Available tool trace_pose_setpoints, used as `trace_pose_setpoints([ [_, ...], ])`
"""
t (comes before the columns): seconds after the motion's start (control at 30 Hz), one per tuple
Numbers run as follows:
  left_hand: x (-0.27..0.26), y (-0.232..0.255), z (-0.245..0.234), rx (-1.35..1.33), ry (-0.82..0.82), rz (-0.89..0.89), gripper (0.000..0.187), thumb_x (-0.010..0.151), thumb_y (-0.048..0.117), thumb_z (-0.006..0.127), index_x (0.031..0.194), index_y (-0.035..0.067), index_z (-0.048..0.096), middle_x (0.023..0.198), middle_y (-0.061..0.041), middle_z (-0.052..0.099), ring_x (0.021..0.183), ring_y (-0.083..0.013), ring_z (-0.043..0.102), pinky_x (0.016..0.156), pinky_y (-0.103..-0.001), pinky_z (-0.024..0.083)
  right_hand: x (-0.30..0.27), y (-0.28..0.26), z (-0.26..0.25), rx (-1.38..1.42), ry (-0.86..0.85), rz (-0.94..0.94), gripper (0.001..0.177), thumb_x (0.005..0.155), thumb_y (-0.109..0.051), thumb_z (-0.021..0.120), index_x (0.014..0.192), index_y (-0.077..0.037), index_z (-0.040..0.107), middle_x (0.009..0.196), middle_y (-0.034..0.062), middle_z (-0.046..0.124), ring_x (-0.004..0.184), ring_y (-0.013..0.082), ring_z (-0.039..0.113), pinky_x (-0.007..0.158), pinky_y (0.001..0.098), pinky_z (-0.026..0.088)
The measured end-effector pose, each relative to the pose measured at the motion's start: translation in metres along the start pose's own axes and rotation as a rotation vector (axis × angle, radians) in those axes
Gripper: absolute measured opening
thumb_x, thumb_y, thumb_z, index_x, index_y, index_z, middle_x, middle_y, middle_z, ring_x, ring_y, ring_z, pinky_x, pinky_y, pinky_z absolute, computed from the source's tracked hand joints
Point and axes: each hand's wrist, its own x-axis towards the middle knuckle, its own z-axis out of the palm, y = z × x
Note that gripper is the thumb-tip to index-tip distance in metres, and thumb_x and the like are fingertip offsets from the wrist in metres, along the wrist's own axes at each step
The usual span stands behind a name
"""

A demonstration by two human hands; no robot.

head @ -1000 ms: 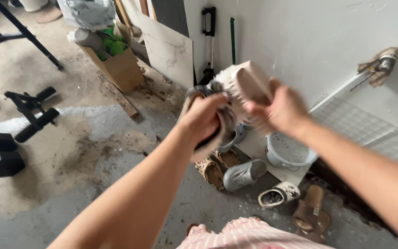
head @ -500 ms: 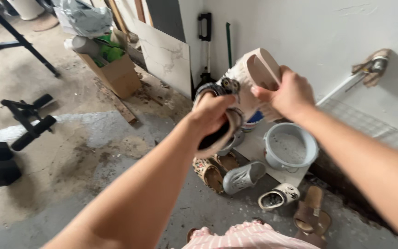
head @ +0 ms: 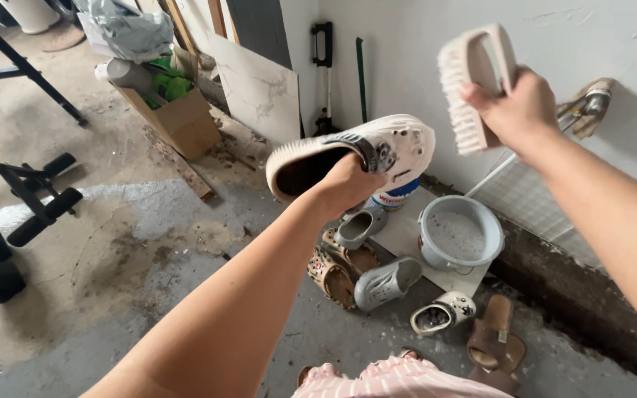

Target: The person cleans white clogs by scrubbing them with a brush and soapy water, dipping the brush into a bucket and applying liquid from a purple bottle.

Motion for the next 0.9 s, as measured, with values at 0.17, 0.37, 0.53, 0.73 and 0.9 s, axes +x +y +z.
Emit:
trace_pose_setpoints([
  [0.17, 0.006, -0.006, 0.011, 0.05, 0.122, 0.065, 0.039, 0.095, 0.036, 0.068, 0.108, -0.002, 0.072, 0.095, -0.017, 0.075, 0.085, -0.0242, 0.066, 0.076, -0.04, 0.054, -0.016, -0.015, 0.037, -0.174, -0.135, -0.239, 0.053, 0.095, -0.039, 0.072, 0.124, 0.003, 0.06, 0.109, 0.0144, 0.074, 0.083, 0.0209, 0.073, 0.073, 0.0378, 0.062],
  [0.37, 0.015, -0.049, 0.015, -0.02, 0.235, 0.314, 0.031, 0.082, 0.017, 0.071, 0.108, -0.001, 0.07, 0.102, -0.014, 0.077, 0.092, -0.0241, 0.072, 0.079, -0.039, 0.057, -0.053, -0.015, 0.047, -0.171, -0.375, -0.298, 0.069, 0.081, -0.052, 0.077, 0.126, -0.003, 0.058, 0.102, 0.0129, 0.075, 0.084, 0.0236, 0.075, 0.08, 0.038, 0.061],
  [0.53, -0.009, -0.048, 0.012, 0.331, 0.17, 0.233, 0.024, 0.086, 0.014, 0.073, 0.102, -0.003, 0.07, 0.1, -0.023, 0.072, 0.098, -0.0379, 0.068, 0.086, -0.043, 0.053, -0.042, -0.031, 0.027, -0.393, -0.461, -0.106, 0.071, 0.079, -0.062, 0.071, 0.12, -0.005, 0.061, 0.098, 0.0109, 0.077, 0.091, 0.0214, 0.076, 0.08, 0.0356, 0.061],
  [0.73, -0.01, -0.043, 0.008, 0.468, 0.255, 0.317, 0.013, 0.085, 0.006, 0.066, 0.092, 0.0, 0.075, 0.091, -0.022, 0.074, 0.087, -0.0359, 0.074, 0.081, -0.043, 0.058, -0.01, -0.063, 0.043, -0.269, -0.771, -0.329, 0.057, 0.077, -0.056, 0.074, 0.109, -0.01, 0.064, 0.088, 0.0028, 0.068, 0.079, 0.0183, 0.065, 0.072, 0.0367, 0.058],
  [0.9, -0.009, -0.046, -0.019, 0.206, 0.389, 0.267, 0.018, 0.085, 0.011, 0.076, 0.093, -0.004, 0.071, 0.087, -0.019, 0.074, 0.078, -0.0293, 0.07, 0.07, -0.042, 0.055, -0.003, 0.032, -0.003, -0.41, -0.682, -0.143, 0.05, 0.082, -0.052, 0.077, 0.093, -0.007, 0.06, 0.078, 0.0082, 0.058, 0.069, 0.0216, 0.059, 0.065, 0.0375, 0.053],
])
